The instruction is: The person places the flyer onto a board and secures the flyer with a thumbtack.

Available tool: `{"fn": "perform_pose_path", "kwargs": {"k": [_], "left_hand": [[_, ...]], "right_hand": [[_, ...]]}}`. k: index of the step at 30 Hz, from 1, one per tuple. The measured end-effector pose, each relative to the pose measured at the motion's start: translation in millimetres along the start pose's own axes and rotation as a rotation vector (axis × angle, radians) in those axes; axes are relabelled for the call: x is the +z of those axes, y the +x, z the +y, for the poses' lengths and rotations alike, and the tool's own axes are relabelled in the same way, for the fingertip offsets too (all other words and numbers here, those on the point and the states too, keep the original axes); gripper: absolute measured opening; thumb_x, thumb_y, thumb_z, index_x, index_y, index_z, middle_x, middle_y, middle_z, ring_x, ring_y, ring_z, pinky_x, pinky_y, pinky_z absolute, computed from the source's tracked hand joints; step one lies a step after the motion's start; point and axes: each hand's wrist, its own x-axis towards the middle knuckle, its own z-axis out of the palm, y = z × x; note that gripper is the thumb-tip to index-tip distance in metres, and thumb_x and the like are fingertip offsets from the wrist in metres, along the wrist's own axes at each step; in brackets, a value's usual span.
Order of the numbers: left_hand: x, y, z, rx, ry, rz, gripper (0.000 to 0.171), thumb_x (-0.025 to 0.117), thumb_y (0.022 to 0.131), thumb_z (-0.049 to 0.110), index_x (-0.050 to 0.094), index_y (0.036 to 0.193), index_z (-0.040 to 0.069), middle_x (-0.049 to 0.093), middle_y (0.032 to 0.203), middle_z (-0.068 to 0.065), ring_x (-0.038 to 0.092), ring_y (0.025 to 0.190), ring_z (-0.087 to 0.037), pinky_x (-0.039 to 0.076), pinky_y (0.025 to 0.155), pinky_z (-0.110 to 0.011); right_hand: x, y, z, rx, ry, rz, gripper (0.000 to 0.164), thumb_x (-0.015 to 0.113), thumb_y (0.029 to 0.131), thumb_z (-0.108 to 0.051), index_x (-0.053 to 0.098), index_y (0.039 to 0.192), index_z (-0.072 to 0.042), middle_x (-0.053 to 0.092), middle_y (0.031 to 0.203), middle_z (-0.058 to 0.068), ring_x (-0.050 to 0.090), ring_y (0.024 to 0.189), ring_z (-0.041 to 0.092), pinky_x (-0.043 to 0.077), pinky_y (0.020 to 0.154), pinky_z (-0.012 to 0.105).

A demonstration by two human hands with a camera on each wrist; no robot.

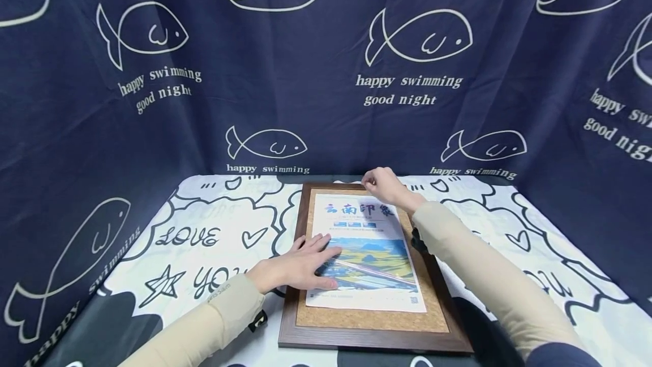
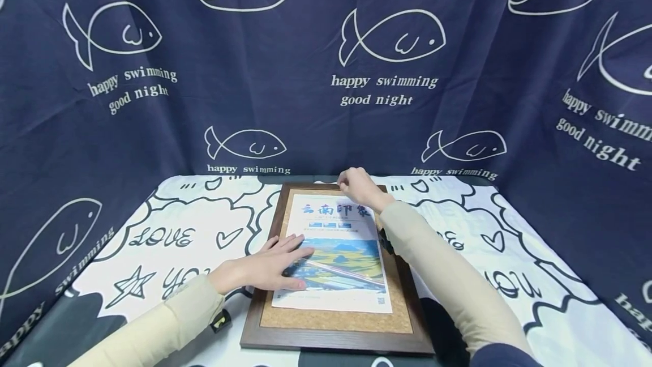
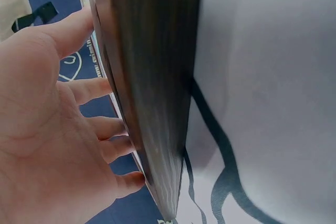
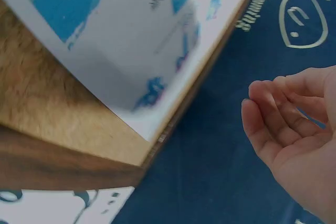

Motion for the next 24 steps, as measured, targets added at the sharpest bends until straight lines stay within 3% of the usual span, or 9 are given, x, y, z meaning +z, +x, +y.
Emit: {"fn": "perform_pose_path", "kwargs": {"k": [9, 12, 15, 18, 22, 24], "left_hand": [[0.5, 0.1, -7.5, 0.009, -0.034, 0.008, 0.074, 0.054, 0.091, 0.059, 0.032, 0.152, 0.022, 0.016, 0.162, -0.013, 0.014, 0.151, -0.031, 0.008, 0.120, -0.058], [-5.0, 0.4, -12.7, 0.019, -0.046, 0.044, 0.074, 0.051, 0.093, 0.059, 0.029, 0.153, 0.022, 0.014, 0.162, -0.014, 0.012, 0.151, -0.035, 0.007, 0.119, -0.059], [-17.2, -0.6, -21.4, 0.008, -0.052, 0.140, 0.069, 0.044, 0.097, 0.057, 0.023, 0.154, 0.025, 0.013, 0.162, -0.015, 0.010, 0.150, -0.037, 0.005, 0.119, -0.060], [-35.3, -5.3, -33.8, -0.013, -0.057, 0.290, 0.063, 0.039, 0.100, 0.052, 0.021, 0.155, 0.026, 0.011, 0.162, -0.015, 0.007, 0.150, -0.037, 0.004, 0.118, -0.062], [-61.1, -17.2, -53.9, -0.057, -0.028, 0.487, 0.058, 0.036, 0.102, 0.048, 0.023, 0.155, 0.025, 0.005, 0.163, -0.014, 0.001, 0.151, -0.036, 0.001, 0.116, -0.065], [-71.0, -24.1, -64.7, -0.101, 0.006, 0.550, 0.058, 0.033, 0.102, 0.049, 0.022, 0.155, 0.027, 0.000, 0.164, -0.012, -0.004, 0.151, -0.034, -0.001, 0.116, -0.065]], "right_hand": [[-29.9, -17.1, -17.4, -0.114, 0.037, 0.127, 0.022, 0.056, 0.094, -0.006, 0.069, 0.108, 0.006, 0.073, 0.099, 0.019, 0.068, 0.078, 0.026, 0.054, 0.072, 0.041], [-42.3, -22.2, -23.4, -0.145, 0.036, 0.167, 0.024, 0.057, 0.095, -0.007, 0.067, 0.113, 0.006, 0.072, 0.103, 0.020, 0.069, 0.079, 0.027, 0.055, 0.072, 0.041], [-56.1, -26.4, -25.7, -0.192, -0.010, 0.230, 0.029, 0.059, 0.095, -0.009, 0.064, 0.120, 0.004, 0.071, 0.104, 0.020, 0.068, 0.084, 0.029, 0.054, 0.078, 0.043], [-70.9, -31.5, -22.9, -0.231, -0.074, 0.315, 0.034, 0.059, 0.095, -0.013, 0.061, 0.126, 0.001, 0.070, 0.111, 0.019, 0.065, 0.095, 0.032, 0.051, 0.087, 0.047], [-90.6, -42.2, -10.0, -0.260, -0.186, 0.424, 0.040, 0.059, 0.095, -0.015, 0.057, 0.133, -0.003, 0.063, 0.128, 0.019, 0.060, 0.108, 0.036, 0.045, 0.096, 0.050], [-99.0, -48.7, -0.3, -0.266, -0.256, 0.464, 0.043, 0.060, 0.094, -0.015, 0.055, 0.135, -0.004, 0.059, 0.133, 0.020, 0.058, 0.111, 0.037, 0.043, 0.096, 0.052]]}}
